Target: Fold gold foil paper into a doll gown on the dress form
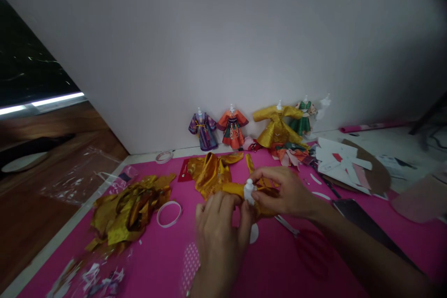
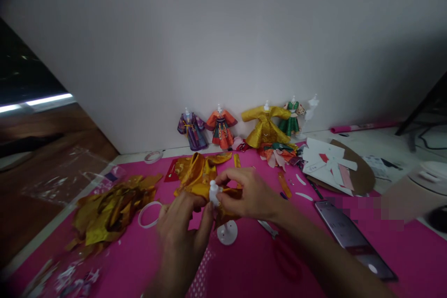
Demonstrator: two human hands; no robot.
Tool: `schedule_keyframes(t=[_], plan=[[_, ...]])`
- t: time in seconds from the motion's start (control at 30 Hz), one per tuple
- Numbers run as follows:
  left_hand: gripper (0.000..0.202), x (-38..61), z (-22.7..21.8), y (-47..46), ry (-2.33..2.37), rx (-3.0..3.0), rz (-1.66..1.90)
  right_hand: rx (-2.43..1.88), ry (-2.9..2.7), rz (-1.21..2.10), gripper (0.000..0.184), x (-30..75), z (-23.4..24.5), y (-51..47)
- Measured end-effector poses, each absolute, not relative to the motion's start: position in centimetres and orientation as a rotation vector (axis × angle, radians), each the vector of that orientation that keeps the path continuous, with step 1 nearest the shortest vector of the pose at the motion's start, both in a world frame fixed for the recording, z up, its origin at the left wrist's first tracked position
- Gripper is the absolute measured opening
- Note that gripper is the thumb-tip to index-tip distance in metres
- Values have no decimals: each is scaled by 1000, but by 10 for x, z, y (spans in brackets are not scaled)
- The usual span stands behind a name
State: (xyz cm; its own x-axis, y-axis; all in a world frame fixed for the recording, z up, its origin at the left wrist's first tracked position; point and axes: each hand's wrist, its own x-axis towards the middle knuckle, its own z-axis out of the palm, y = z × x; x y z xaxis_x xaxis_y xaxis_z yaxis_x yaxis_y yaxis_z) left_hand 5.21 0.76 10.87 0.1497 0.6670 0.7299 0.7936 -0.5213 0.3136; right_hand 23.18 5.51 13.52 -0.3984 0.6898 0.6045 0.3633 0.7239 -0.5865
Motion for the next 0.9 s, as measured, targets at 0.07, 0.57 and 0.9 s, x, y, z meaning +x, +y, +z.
schedule_keyframes(t=[0.07,0.57,0.9], plan=[[13,51,112,6,-1420,-2272,-1272,-803,-2012,447,12,231,135,54],[11,52,130,0,-1295,-2432,-1026,-811,-1965,451,15,227,130,52],[29,30,128,30,-1298,-2532,-1528,-810,-2003,457,14,228,135,53]])
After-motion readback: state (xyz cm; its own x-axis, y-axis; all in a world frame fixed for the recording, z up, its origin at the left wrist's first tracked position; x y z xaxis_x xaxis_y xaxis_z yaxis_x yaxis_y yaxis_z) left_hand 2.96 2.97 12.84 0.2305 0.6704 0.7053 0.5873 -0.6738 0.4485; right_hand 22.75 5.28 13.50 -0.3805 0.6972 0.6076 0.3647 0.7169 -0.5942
